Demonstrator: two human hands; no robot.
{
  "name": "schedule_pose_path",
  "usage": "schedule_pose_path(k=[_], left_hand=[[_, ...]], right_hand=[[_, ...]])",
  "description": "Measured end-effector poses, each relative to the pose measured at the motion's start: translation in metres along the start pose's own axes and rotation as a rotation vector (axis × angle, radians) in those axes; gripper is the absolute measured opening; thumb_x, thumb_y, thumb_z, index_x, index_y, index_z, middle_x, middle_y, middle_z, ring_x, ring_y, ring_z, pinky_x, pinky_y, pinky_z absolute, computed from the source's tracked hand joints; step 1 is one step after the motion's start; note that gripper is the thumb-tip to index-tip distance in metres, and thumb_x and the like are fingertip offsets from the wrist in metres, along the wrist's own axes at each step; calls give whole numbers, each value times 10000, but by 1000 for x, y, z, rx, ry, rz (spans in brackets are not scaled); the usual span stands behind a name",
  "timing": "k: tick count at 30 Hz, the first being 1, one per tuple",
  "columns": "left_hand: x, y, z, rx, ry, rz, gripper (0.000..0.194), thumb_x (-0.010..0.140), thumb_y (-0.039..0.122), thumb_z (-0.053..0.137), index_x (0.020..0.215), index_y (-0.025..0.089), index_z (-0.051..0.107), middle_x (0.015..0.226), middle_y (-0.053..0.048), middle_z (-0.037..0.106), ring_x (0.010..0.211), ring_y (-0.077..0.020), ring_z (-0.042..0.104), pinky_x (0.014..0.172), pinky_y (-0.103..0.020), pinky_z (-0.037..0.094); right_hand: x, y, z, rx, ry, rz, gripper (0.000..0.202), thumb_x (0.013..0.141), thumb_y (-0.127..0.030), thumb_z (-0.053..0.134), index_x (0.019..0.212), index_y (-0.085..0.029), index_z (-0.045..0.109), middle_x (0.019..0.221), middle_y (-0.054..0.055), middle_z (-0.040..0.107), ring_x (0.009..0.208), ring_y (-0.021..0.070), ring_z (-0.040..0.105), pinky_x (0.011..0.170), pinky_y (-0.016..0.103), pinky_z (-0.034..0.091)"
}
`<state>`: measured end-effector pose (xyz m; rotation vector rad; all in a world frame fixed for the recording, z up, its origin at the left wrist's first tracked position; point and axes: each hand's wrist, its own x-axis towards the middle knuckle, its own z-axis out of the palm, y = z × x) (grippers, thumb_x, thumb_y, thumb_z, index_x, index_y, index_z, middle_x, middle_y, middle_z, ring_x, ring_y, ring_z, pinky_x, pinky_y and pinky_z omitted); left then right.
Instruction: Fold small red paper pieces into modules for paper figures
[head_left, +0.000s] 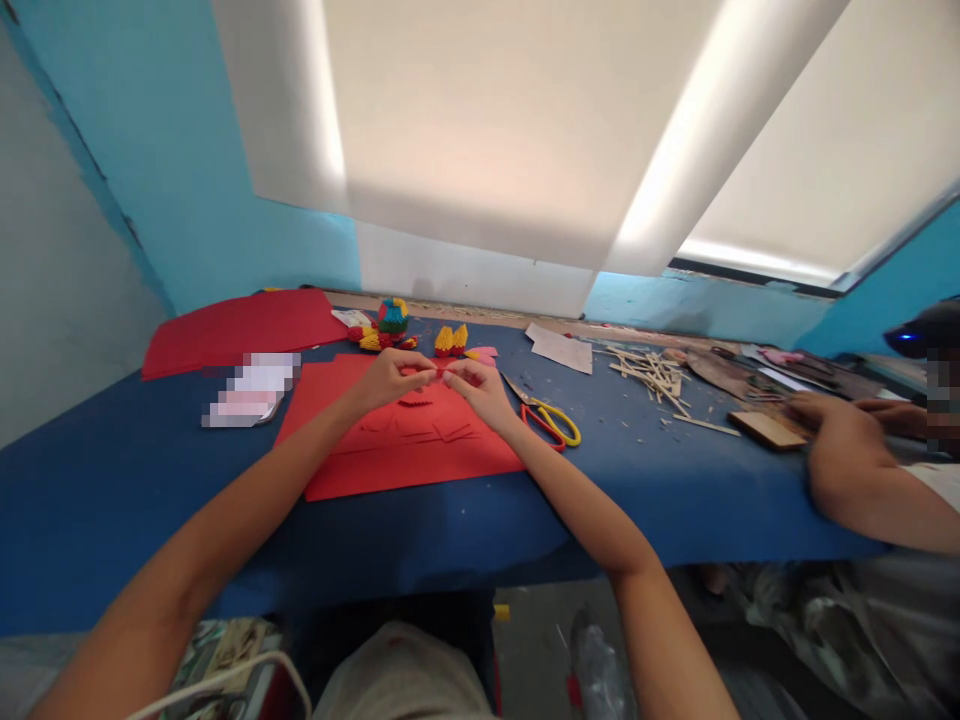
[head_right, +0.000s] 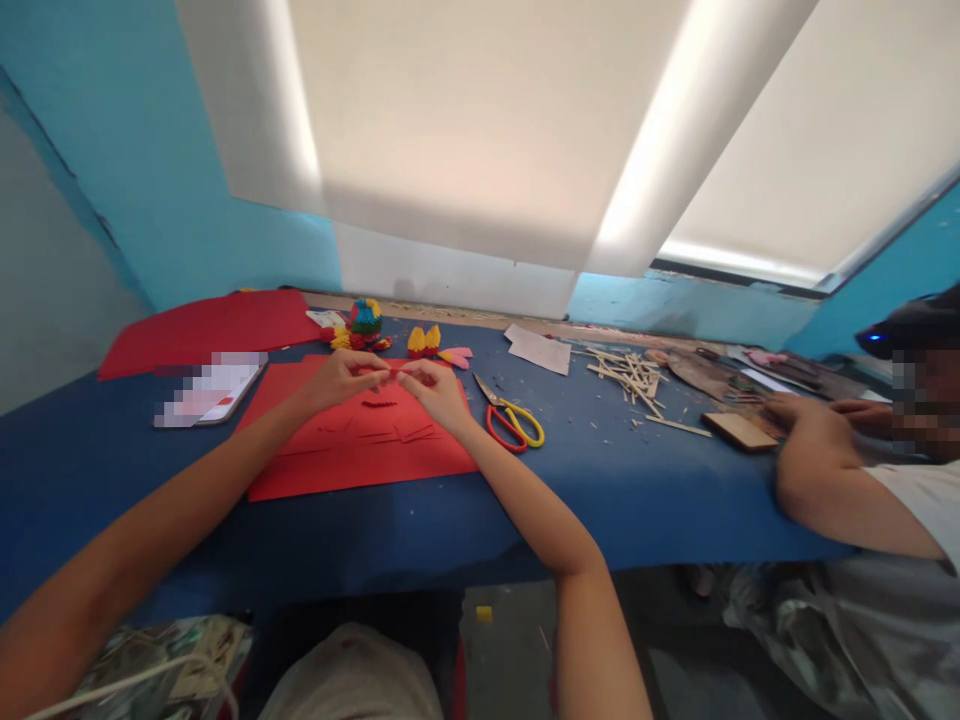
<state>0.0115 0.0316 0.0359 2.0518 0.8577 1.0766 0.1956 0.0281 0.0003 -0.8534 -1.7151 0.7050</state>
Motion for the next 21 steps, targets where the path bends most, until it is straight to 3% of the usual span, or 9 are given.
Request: schedule_pose_path(k=[8, 12, 16, 21], left_hand=[[0, -1, 1, 89, -16, 15, 233, 731, 325, 575, 701, 121, 683, 629, -40, 669, 545, -121, 578, 468, -179, 439], [-1, -2, 10, 206, 118, 82, 200, 724, 280, 542, 682, 140, 677, 639, -24, 677, 553, -117, 565, 504, -184, 431], [0, -3, 20, 252, 293, 81, 179, 713, 254, 523, 663, 153, 663, 635, -6, 674, 587, -129, 572, 564, -205, 443], [2, 0, 21, 44, 289, -65, 200, 694, 298, 548, 644, 139, 659, 580, -14, 645, 552, -132, 563, 505, -206, 434]], right_hand=[[-2, -5, -2, -137, -11, -72, 189, 825, -355, 570, 805, -199, 676, 805, 18, 694, 706, 137, 598, 607, 247, 430], [-3, -5, 2, -243, 83, -129, 164, 815, -309, 568, 800, -201, 691, 797, 25, 701, 719, 154, 614, 604, 258, 437], [-4, -3, 4, -332, 167, -205, 201, 856, -323, 536, 911, -236, 710, 897, 42, 716, 823, 184, 643, 770, 315, 480], [-4, -8, 0, -609, 69, -363, 229, 891, -268, 500, 1002, -256, 700, 1047, 48, 702, 940, 193, 643, 857, 337, 448]])
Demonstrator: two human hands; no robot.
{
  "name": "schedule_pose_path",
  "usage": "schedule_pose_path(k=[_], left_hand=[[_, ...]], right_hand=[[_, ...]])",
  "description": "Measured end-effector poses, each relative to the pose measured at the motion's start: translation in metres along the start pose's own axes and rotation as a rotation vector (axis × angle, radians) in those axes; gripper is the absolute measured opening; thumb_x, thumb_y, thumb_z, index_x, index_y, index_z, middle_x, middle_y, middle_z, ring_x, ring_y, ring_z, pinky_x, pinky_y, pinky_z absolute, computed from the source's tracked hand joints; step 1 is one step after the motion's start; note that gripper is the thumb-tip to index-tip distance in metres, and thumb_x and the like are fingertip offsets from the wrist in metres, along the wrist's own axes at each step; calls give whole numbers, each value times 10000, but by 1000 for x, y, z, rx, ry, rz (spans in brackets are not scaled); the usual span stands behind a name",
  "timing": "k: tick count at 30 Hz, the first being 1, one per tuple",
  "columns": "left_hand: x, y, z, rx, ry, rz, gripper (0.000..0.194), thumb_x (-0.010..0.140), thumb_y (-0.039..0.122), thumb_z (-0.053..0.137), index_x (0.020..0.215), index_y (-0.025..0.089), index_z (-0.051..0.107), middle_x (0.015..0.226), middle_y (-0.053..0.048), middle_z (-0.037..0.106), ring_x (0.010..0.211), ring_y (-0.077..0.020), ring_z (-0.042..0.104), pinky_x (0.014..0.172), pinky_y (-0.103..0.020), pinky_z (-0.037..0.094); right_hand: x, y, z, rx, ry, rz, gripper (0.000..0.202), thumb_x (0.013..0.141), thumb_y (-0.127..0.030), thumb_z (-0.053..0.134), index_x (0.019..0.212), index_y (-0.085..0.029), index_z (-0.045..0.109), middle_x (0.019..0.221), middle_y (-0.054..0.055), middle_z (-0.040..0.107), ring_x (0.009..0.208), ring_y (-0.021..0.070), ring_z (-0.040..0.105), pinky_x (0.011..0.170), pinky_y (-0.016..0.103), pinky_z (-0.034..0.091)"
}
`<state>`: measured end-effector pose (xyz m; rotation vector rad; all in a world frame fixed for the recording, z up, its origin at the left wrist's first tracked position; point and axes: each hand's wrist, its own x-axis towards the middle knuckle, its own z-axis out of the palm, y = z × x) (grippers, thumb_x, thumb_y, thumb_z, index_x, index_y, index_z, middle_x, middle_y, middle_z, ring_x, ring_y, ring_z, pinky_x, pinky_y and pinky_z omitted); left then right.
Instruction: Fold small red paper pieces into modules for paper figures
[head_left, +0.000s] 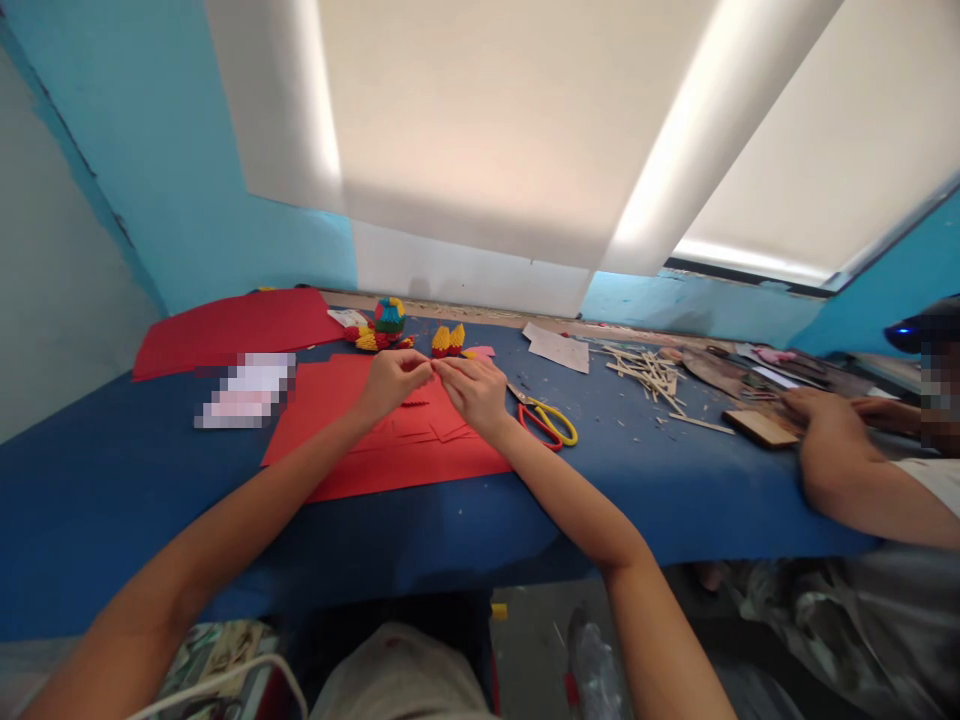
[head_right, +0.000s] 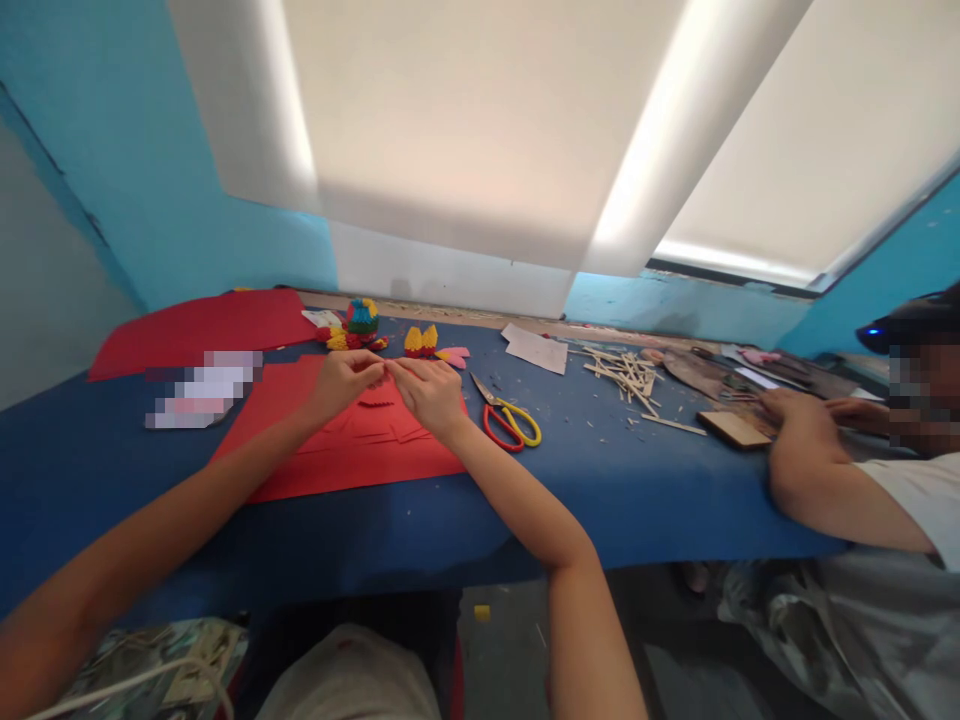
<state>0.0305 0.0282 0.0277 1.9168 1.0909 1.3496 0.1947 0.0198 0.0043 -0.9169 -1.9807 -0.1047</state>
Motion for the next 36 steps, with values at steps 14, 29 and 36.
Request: schedule_pose_path(k=[14, 29, 36], left_hand=[[2, 2, -16, -63, -217, -22, 226, 734, 313, 577, 752, 124, 699, 633, -38, 672, 566, -126, 589, 489, -188, 453], [3, -3, -15, -214, -445, -210, 214, 789, 363, 554, 719, 163, 579, 609, 23, 517, 543, -94, 516, 510, -195, 433], [4, -4, -20, -110, -493, -43, 310, 862, 428, 491, 807, 144, 604, 718, -16, 587, 626, -108, 555, 546, -194, 453]], right_hand=[[3, 4, -11, 61, -107, -84, 238, 877, -244, 513, 1035, -238, 691, 1021, 67, 702, 944, 193, 636, 873, 361, 458], [-2, 3, -8, 188, 17, -106, 162, 881, -285, 523, 964, -235, 653, 952, 62, 704, 902, 184, 646, 825, 329, 505], [-1, 3, -10, 62, 50, -167, 158, 904, -261, 501, 935, -209, 647, 878, 59, 717, 827, 179, 658, 785, 317, 488]])
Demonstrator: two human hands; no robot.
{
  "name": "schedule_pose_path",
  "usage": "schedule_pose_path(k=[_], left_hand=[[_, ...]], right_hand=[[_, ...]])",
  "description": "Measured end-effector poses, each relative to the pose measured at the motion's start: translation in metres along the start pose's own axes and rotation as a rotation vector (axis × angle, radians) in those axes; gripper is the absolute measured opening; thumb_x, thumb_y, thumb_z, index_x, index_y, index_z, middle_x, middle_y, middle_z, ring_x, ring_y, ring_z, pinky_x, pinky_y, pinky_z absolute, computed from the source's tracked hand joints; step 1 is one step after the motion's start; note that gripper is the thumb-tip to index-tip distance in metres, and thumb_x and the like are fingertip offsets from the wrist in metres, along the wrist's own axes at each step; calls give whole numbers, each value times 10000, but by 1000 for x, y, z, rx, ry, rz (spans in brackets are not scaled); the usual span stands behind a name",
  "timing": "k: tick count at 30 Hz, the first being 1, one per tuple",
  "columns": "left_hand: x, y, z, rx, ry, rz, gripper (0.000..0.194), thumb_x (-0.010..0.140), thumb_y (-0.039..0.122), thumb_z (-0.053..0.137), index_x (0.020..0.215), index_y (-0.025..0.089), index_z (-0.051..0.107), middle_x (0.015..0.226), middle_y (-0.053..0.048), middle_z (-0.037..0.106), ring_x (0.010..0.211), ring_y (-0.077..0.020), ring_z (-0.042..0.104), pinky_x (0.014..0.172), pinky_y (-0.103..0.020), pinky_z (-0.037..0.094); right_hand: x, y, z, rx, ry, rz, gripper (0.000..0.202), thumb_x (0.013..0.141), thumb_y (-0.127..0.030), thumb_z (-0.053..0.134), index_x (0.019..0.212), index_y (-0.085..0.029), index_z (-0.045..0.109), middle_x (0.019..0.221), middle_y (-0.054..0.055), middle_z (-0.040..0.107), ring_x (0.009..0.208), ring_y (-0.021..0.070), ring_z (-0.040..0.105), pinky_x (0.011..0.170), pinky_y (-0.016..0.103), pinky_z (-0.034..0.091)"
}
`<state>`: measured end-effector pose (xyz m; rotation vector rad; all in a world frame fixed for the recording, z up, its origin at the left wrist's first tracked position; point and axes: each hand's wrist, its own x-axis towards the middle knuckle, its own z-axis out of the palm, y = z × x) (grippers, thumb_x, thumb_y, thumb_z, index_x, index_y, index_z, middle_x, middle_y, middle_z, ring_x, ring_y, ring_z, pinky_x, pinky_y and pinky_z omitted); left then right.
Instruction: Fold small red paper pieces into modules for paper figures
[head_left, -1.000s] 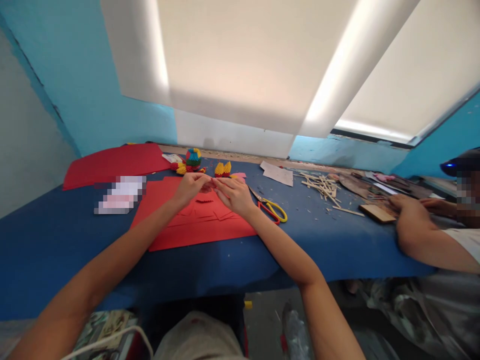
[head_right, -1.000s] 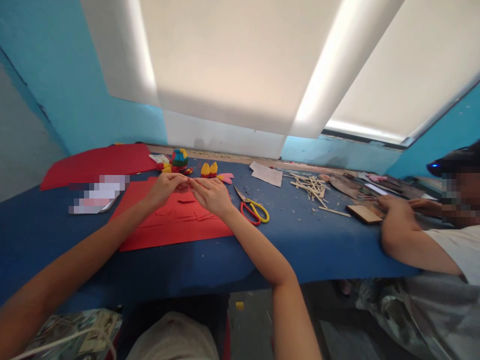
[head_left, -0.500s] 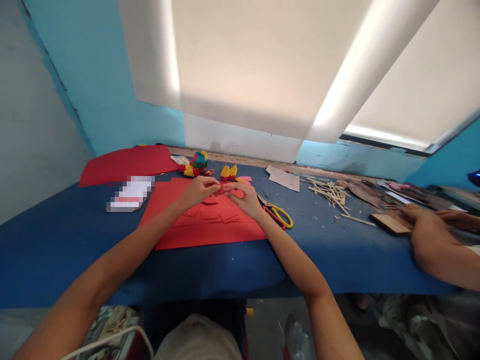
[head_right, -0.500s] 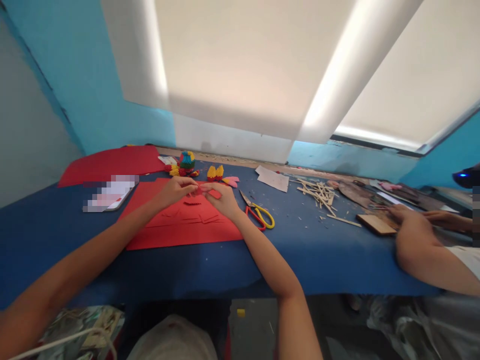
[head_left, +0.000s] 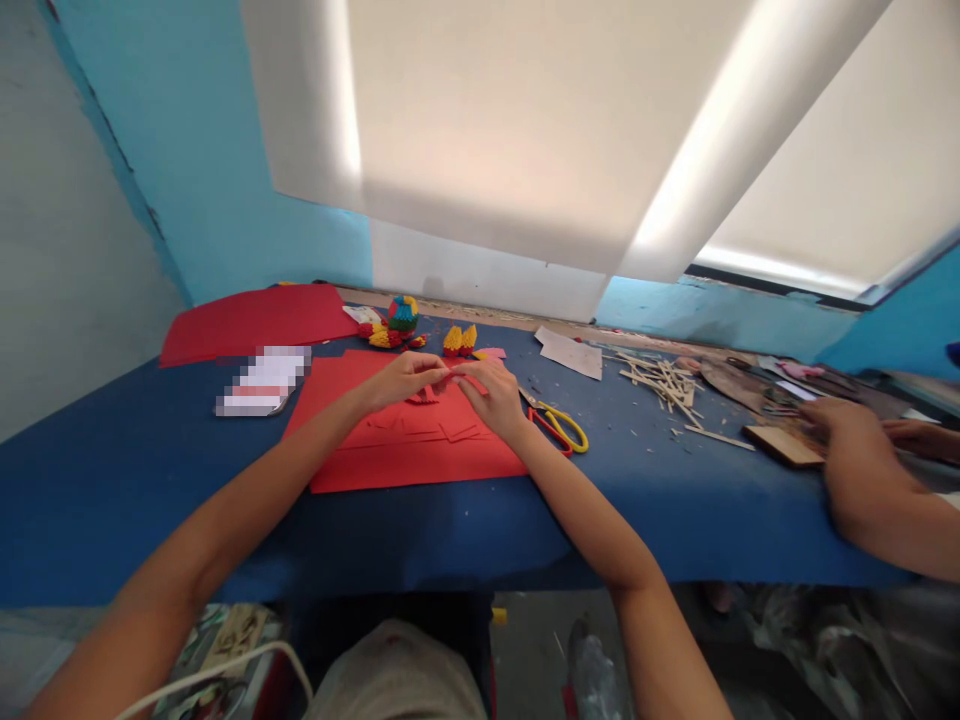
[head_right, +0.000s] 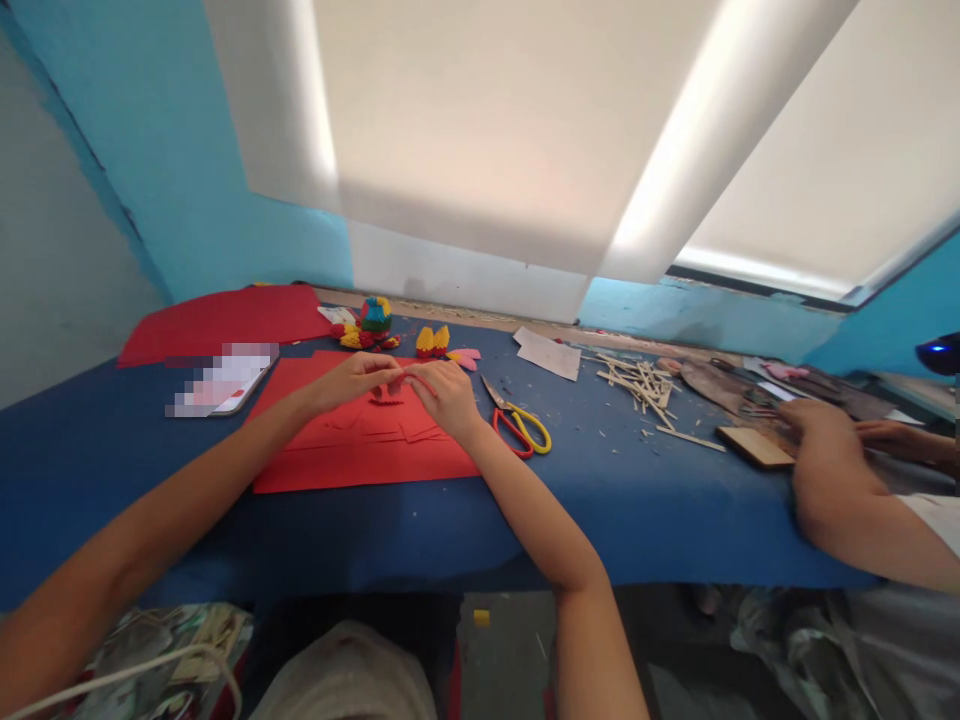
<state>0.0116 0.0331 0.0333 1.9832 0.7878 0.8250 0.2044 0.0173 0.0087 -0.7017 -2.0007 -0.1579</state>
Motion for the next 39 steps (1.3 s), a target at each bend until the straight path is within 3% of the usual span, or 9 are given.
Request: schedule_pose_path(k=[5, 9, 13, 15, 19, 22, 27, 39], left_hand=[[-1, 1, 2, 291, 89, 169, 309, 870, 399, 494, 921, 146, 664, 793, -34, 669, 614, -112, 579, 528, -186, 432], [0, -8, -1, 500, 156, 349, 252, 864, 333, 517, 828, 150, 686, 736, -35, 694, 623, -122, 597, 566, -197, 423], [3, -18, -5, 799, 71, 498, 244, 875, 261, 491, 768, 157, 685, 720, -46, 690, 653, -137, 607, 578, -209, 400], [4, -21, -5, 884, 70, 526, 225, 877, 250, 499, 796, 161, 688, 735, -48, 694, 670, -142, 617, 591, -212, 406], [5, -24, -3, 867, 231, 582, 219, 891, 310, 527, 875, 165, 690, 803, -53, 718, 742, -156, 649, 678, -232, 449], [5, -23, -4, 829, 285, 645, 268, 919, 345, 489, 897, 173, 693, 820, -53, 728, 755, -154, 661, 703, -240, 469], [4, -20, -4, 819, 276, 729, 329, 947, 357, 431, 902, 170, 698, 781, -56, 725, 706, -149, 656, 660, -241, 479], [3, -17, -5, 698, 231, 765, 290, 946, 306, 442, 900, 173, 695, 779, -56, 721, 694, -135, 655, 645, -232, 470]], right_hand=[[0, 4, -3, -21, 39, 9, 148, 904, -249, 507, 900, -190, 642, 866, 63, 713, 805, 169, 653, 762, 293, 491], [1, 4, -4, 3, -39, -22, 148, 905, -231, 501, 920, -189, 642, 898, 62, 711, 837, 162, 651, 777, 277, 491], [1, 5, -1, 10, -195, 15, 136, 884, -214, 519, 904, -188, 651, 890, 57, 714, 811, 165, 648, 751, 277, 484], [0, 7, 2, 51, -205, 59, 121, 867, -205, 538, 887, -185, 656, 873, 53, 714, 791, 160, 648, 727, 268, 486], [0, 9, 5, 158, -73, 155, 84, 833, -234, 596, 849, -188, 665, 838, 43, 708, 736, 146, 641, 667, 251, 490], [-1, 9, 5, 232, -27, 190, 88, 820, -260, 623, 852, -194, 671, 833, 36, 706, 718, 141, 639, 642, 246, 491], [0, 8, 4, 229, -34, 182, 105, 832, -281, 613, 866, -210, 682, 836, 26, 707, 732, 139, 638, 663, 249, 496], [0, 7, -2, 175, -37, 99, 111, 864, -259, 582, 838, -204, 674, 824, 29, 704, 749, 138, 641, 725, 253, 488]])
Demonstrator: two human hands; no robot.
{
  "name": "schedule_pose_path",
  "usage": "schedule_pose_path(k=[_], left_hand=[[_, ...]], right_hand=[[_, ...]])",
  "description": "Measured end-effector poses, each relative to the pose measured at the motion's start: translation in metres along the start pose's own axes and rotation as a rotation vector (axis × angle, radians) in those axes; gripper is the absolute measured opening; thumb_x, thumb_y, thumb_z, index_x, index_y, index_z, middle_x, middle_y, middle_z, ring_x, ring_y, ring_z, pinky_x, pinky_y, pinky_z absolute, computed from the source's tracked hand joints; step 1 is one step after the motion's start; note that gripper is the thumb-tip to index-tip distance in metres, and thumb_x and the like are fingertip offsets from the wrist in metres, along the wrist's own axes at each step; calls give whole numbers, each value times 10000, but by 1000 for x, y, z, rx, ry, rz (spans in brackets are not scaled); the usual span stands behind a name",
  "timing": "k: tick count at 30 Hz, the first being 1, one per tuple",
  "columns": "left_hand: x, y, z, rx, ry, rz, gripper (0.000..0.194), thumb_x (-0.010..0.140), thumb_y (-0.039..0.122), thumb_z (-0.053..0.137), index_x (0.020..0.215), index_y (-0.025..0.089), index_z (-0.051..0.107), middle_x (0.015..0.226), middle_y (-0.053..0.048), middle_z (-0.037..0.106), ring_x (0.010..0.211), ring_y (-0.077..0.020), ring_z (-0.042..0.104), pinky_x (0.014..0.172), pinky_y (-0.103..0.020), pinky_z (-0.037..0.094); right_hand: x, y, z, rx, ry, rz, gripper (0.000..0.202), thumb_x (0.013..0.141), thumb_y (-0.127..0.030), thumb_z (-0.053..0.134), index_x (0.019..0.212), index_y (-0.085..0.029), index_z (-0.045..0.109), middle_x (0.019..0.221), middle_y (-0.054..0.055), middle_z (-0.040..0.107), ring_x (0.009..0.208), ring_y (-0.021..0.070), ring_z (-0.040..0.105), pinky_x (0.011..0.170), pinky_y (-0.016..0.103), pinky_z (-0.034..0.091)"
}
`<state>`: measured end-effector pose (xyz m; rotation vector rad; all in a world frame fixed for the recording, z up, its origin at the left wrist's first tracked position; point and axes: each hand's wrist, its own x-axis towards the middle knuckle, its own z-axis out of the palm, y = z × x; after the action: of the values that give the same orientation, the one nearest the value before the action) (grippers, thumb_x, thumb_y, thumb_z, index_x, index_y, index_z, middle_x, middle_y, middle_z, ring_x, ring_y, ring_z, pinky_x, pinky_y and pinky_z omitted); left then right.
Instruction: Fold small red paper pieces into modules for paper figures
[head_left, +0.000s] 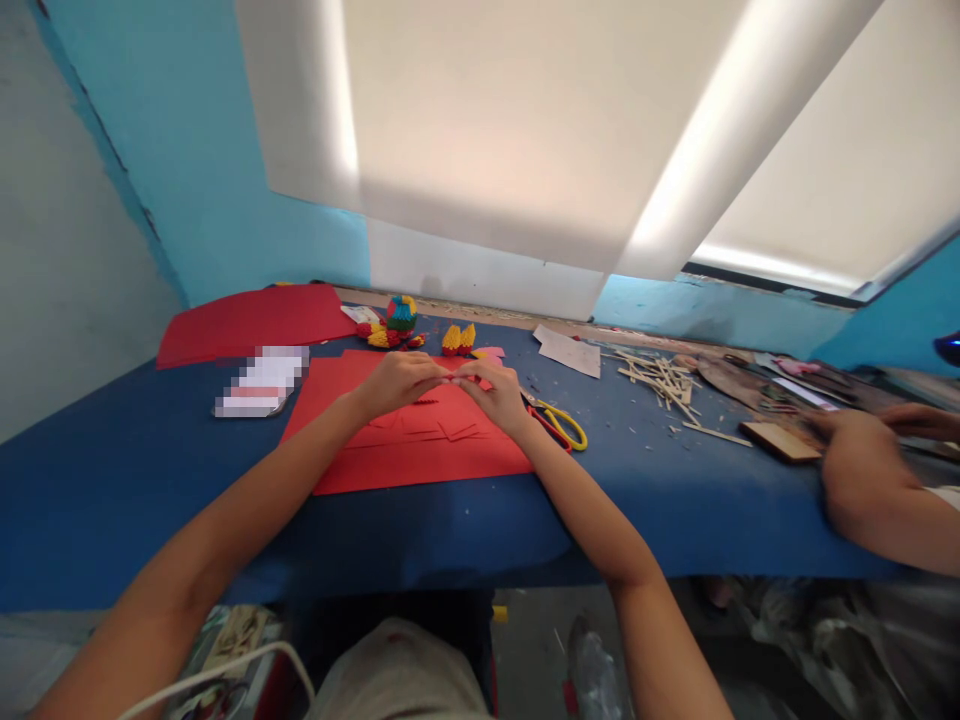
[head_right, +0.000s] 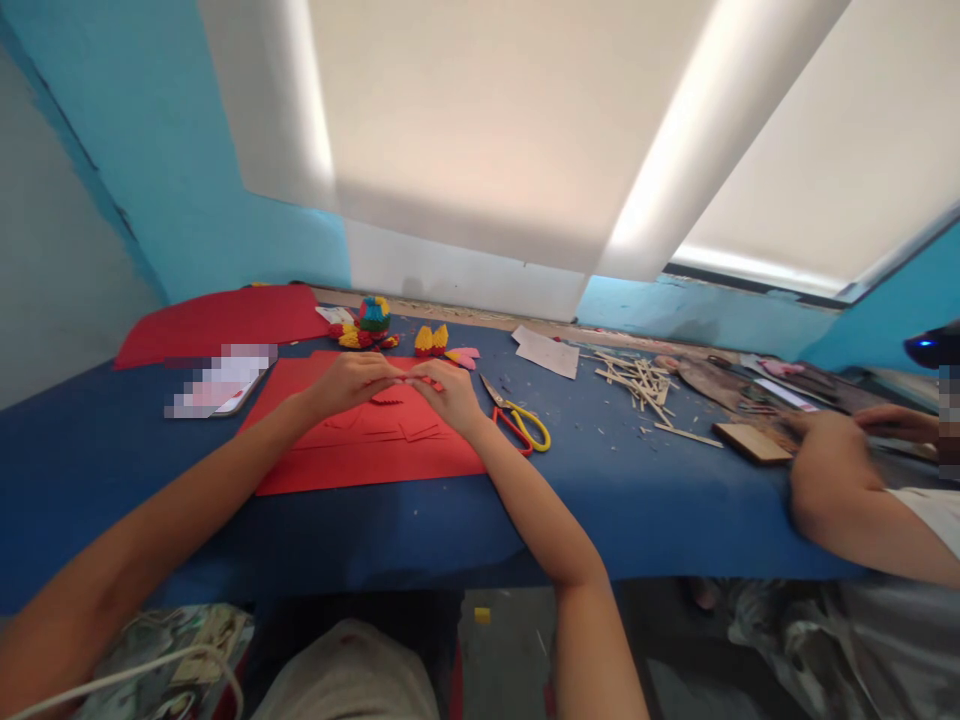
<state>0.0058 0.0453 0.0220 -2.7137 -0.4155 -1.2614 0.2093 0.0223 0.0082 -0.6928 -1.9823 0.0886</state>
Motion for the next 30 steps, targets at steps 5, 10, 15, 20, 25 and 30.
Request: schedule_pose_path(k=[5, 10, 15, 20, 25, 30], left_hand=[[0, 0, -2, 0, -26, 30, 296, 949, 288, 427, 882, 167, 689, 778, -57, 717, 698, -134, 646, 654, -228, 459], [0, 1, -1, 54, -95, -46, 272, 919, 280, 457, 826, 170, 688, 766, -52, 710, 701, -145, 635, 635, -226, 434], [-9, -11, 13, 133, -301, -398, 243, 868, 354, 541, 819, 179, 702, 724, -34, 697, 632, -159, 602, 509, -222, 342], [-22, -26, 27, 91, -486, -465, 179, 783, 317, 625, 816, 165, 713, 793, -70, 672, 687, -179, 599, 534, -221, 360], [-23, -28, 29, -159, -441, -496, 85, 758, 200, 561, 756, 161, 637, 769, -37, 655, 690, -163, 594, 622, -236, 426], [-13, -19, 21, -253, -247, -593, 73, 833, 224, 487, 840, 166, 531, 703, -2, 584, 598, -128, 542, 568, -232, 417]], right_hand=[[-1, 1, 1, -12, -12, 9, 128, 871, -273, 573, 839, -206, 677, 828, 30, 705, 748, 138, 639, 727, 256, 487], [0, 4, 0, -23, -54, 27, 138, 875, -284, 565, 882, -213, 683, 858, 37, 711, 786, 151, 646, 752, 266, 483], [0, 16, 2, -127, -221, 57, 164, 874, -198, 531, 904, -204, 692, 919, 61, 717, 832, 171, 644, 759, 284, 468], [-1, 27, 10, 90, -40, 272, 94, 807, -235, 592, 781, -191, 671, 812, 35, 698, 754, 147, 619, 701, 264, 470], [2, 27, 8, 427, 89, 496, 138, 712, -322, 677, 748, -192, 653, 772, 9, 665, 750, 135, 599, 674, 247, 460], [5, 17, 4, 567, 86, 680, 232, 727, -390, 649, 836, -190, 604, 691, -23, 628, 632, 93, 586, 539, 188, 405]])
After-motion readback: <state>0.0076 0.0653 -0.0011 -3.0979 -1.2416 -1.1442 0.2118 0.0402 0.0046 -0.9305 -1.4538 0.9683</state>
